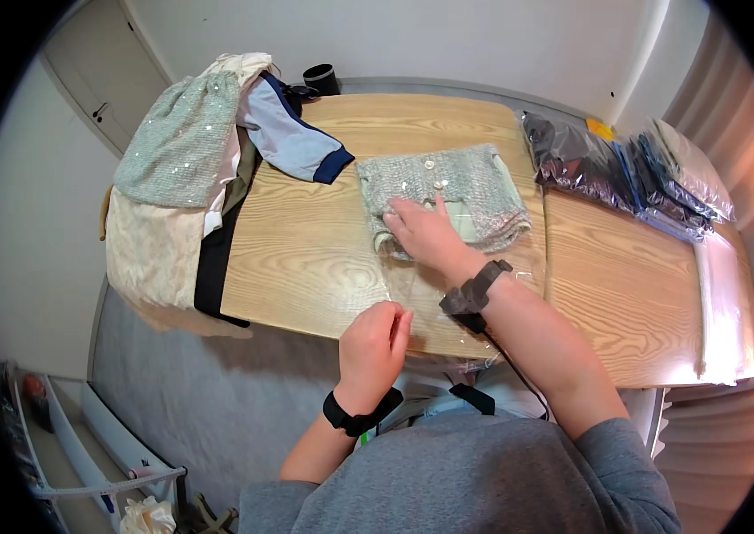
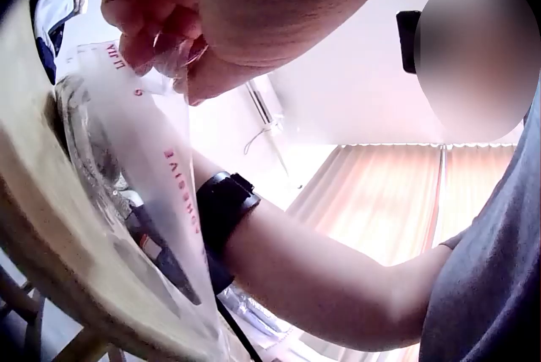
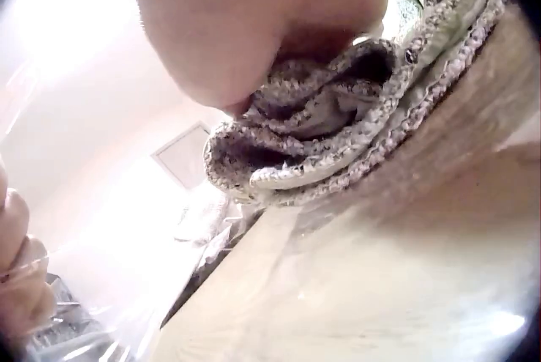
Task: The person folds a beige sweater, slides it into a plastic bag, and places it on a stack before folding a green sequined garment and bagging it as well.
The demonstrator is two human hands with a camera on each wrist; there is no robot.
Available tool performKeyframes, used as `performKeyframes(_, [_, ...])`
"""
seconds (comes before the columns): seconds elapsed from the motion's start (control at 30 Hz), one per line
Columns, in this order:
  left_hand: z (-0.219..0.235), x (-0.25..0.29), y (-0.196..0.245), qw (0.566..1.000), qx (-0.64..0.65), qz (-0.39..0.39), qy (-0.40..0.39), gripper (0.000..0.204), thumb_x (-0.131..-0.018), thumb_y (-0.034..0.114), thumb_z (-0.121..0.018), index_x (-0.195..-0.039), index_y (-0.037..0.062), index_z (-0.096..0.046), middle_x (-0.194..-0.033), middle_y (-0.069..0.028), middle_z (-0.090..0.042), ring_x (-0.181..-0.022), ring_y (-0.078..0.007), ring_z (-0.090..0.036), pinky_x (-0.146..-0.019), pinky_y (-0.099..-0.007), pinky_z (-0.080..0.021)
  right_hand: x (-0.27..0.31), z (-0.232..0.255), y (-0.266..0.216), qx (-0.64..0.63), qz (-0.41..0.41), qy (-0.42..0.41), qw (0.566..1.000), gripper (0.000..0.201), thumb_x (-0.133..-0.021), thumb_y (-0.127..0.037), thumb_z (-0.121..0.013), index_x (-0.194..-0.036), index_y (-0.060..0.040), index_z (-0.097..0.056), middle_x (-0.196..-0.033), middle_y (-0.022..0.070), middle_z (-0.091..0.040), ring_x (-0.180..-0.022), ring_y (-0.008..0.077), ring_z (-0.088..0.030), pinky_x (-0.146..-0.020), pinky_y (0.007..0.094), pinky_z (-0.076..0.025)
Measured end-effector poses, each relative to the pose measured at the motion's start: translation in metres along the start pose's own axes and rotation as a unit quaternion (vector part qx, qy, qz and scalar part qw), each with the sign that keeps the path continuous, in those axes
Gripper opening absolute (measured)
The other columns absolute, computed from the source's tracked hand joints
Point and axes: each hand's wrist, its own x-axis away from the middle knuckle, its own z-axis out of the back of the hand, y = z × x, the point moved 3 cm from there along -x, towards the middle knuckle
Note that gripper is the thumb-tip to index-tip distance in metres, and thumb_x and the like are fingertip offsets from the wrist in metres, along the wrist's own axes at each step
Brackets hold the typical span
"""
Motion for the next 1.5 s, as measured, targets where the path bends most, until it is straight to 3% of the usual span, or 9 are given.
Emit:
performKeyframes(0.07, [0.001, 0.001, -0.001, 1.0, 0.01, 0.009, -0.007, 0.01, -0.086, 0.008, -0.06, -0.082, 0.0011, -0.056, -0.068, -0.0115, -0.055, -0.059, -0.0238, -0.053, -0.055, -0.0323, -0.043, 0.002, -0.001, 0.007, -0.01, 0.011, 0.018, 1.0, 0.034, -0.094, -0.033, -0.041, -0.115, -0.0107, -0.057, -0.101, 0.0144, -0.064, -0.105, 0.0319, -0.057, -0.105, 0.0603, -0.019])
performKeyframes(0.23, [0.001, 0.006, -0.006, 0.998, 0.063, 0.016, 0.017, 0.012, -0.086, 0.012, -0.06, -0.082, 0.0015, -0.057, -0.072, -0.0138, -0.056, -0.064, -0.0312, -0.055, -0.058, -0.0376, -0.044, -0.02, 0.013, 0.016, 0.08, -0.053, -0.245, 0.965, 0.038, -0.092, -0.03, -0.041, -0.117, -0.0072, -0.057, -0.116, 0.0131, -0.061, -0.109, 0.0307, -0.056, -0.107, 0.0548, -0.02])
performKeyframes(0.47, [-0.007, 0.013, -0.012, 0.996, 0.082, -0.016, -0.014, 0.009, -0.085, 0.009, -0.061, -0.083, 0.0013, -0.058, -0.073, -0.0141, -0.058, -0.066, -0.0311, -0.056, -0.059, -0.0375, -0.045, -0.035, -0.014, 0.017, 0.055, 0.105, -0.104, 0.988, 0.062, -0.083, -0.035, -0.048, -0.138, -0.006, -0.039, -0.144, 0.0143, -0.038, -0.134, 0.03, -0.033, -0.112, 0.0452, -0.018])
performKeyframes(0.53, [-0.008, 0.013, -0.013, 0.995, 0.096, -0.024, -0.031, 0.009, -0.084, 0.009, -0.061, -0.082, 0.0013, -0.057, -0.073, -0.0141, -0.057, -0.065, -0.0308, -0.056, -0.058, -0.0378, -0.045, -0.038, -0.024, 0.015, -0.005, 0.011, -0.235, 0.972, 0.063, -0.09, -0.036, -0.043, -0.145, -0.0112, -0.026, -0.152, 0.0108, -0.022, -0.139, 0.0314, -0.02, -0.112, 0.047, -0.016])
performKeyframes(0.63, [-0.005, 0.011, -0.016, 0.994, 0.094, -0.039, -0.04, 0.01, -0.083, 0.009, -0.062, -0.078, 0.0017, -0.057, -0.069, -0.0135, -0.055, -0.063, -0.0311, -0.055, -0.055, -0.0383, -0.044, -0.031, -0.025, -0.004, 0.107, 0.026, -0.253, 0.961, 0.059, -0.093, -0.042, -0.039, -0.145, -0.0164, -0.028, -0.153, 0.0088, -0.02, -0.142, 0.0313, -0.013, -0.112, 0.0525, -0.013])
performKeyframes(1.03, [-0.014, 0.011, -0.027, 0.986, 0.083, -0.092, -0.11, 0.014, -0.078, 0.011, -0.066, -0.069, 0.0056, -0.057, -0.059, -0.0087, -0.051, -0.052, -0.026, -0.052, -0.048, -0.0361, -0.041, -0.03, -0.025, 0.002, 0.166, 0.048, -0.208, 0.963, 0.053, -0.096, -0.045, -0.034, -0.142, -0.0179, -0.035, -0.151, 0.0119, -0.024, -0.14, 0.0325, -0.018, -0.109, 0.0566, -0.019])
performKeyframes(1.13, [-0.013, 0.01, -0.026, 0.989, 0.096, -0.078, -0.081, 0.014, -0.077, 0.009, -0.067, -0.068, 0.0048, -0.057, -0.057, -0.0084, -0.051, -0.05, -0.025, -0.052, -0.047, -0.0349, -0.04, -0.025, -0.013, 0.009, -0.04, 0.003, -0.164, 0.986, 0.052, -0.095, -0.037, -0.037, -0.141, -0.0122, -0.035, -0.15, 0.0123, -0.027, -0.141, 0.0307, -0.018, -0.112, 0.0511, -0.017])
performKeyframes(1.3, [-0.015, 0.009, -0.022, 0.986, 0.127, -0.097, -0.047, 0.014, -0.078, 0.005, -0.066, -0.069, 0.0027, -0.055, -0.057, -0.0087, -0.051, -0.047, -0.0228, -0.049, -0.045, -0.033, -0.037, -0.003, 0.037, 0.018, 0.346, -0.04, -0.043, 0.936, 0.049, -0.092, -0.024, -0.04, -0.137, -0.0052, -0.04, -0.143, 0.0125, -0.04, -0.14, 0.0253, -0.023, -0.112, 0.0478, -0.017])
performKeyframes(1.5, [-0.018, 0.011, -0.022, 0.986, 0.123, -0.093, -0.071, 0.015, -0.077, 0.004, -0.067, -0.069, 0.0029, -0.055, -0.057, -0.0085, -0.052, -0.047, -0.023, -0.05, -0.045, -0.0329, -0.038, 0.002, 0.043, 0.054, 0.391, -0.143, -0.131, 0.9, 0.064, -0.092, -0.05, -0.037, -0.143, -0.0117, -0.034, -0.151, 0.0062, -0.028, -0.139, 0.024, -0.023, -0.112, 0.052, -0.01])
